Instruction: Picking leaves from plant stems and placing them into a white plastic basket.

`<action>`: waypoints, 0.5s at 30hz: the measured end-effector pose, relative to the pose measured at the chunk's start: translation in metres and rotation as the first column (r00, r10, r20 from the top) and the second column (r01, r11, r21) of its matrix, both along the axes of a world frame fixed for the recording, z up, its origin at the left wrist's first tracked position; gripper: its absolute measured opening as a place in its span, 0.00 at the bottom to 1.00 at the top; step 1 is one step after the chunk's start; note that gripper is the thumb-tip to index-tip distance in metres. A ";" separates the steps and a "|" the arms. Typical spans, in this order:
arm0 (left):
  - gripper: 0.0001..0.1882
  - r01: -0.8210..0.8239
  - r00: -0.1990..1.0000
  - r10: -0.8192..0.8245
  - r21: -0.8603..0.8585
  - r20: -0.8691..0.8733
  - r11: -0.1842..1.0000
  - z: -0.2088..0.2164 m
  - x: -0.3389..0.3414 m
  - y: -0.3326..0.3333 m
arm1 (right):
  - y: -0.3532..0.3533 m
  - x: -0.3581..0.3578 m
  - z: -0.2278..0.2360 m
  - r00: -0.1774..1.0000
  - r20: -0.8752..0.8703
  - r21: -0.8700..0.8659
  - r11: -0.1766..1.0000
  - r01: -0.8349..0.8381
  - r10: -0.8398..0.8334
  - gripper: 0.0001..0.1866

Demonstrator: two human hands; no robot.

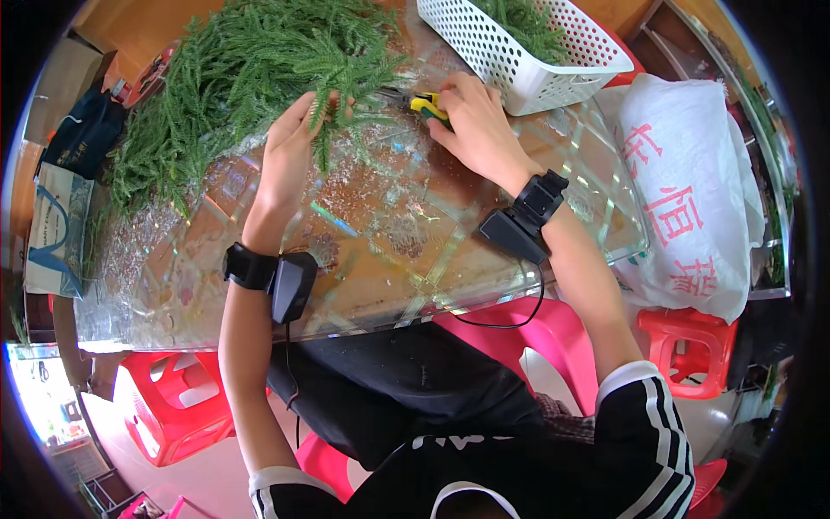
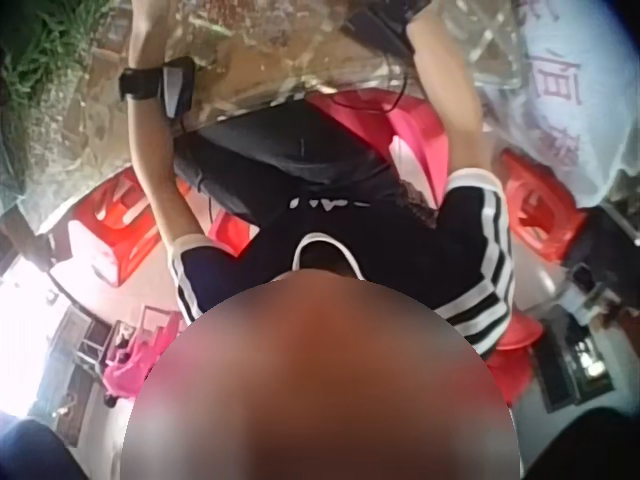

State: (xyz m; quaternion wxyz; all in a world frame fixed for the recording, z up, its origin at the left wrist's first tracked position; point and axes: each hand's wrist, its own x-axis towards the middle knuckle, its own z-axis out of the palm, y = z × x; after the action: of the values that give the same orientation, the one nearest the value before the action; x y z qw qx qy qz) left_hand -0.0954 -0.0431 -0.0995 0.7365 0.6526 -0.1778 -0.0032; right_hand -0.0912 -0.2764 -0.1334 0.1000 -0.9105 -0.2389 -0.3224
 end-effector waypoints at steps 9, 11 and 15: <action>0.21 -0.295 0.930 0.222 -0.237 -0.292 0.926 -0.013 0.009 0.008 | -0.001 -0.003 0.023 0.926 -0.293 0.856 0.497 0.144 0.237 0.11; 0.21 -0.268 0.936 0.203 -0.208 -0.286 0.941 -0.019 0.011 0.013 | 0.002 -0.008 0.032 0.848 -0.110 0.977 -0.099 0.187 0.518 0.12; 0.15 -0.095 0.986 0.063 -0.207 -0.156 0.974 -0.017 0.008 0.016 | 0.005 -0.015 0.045 0.363 0.165 0.870 -0.308 0.385 0.917 0.13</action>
State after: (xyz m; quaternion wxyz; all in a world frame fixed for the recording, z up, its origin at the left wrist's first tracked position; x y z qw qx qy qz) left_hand -0.0876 -0.0269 -0.1168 0.8131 0.5742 -0.0954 -0.0033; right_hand -0.1065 -0.2713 -0.0883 0.9219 -0.3372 -0.1274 0.1419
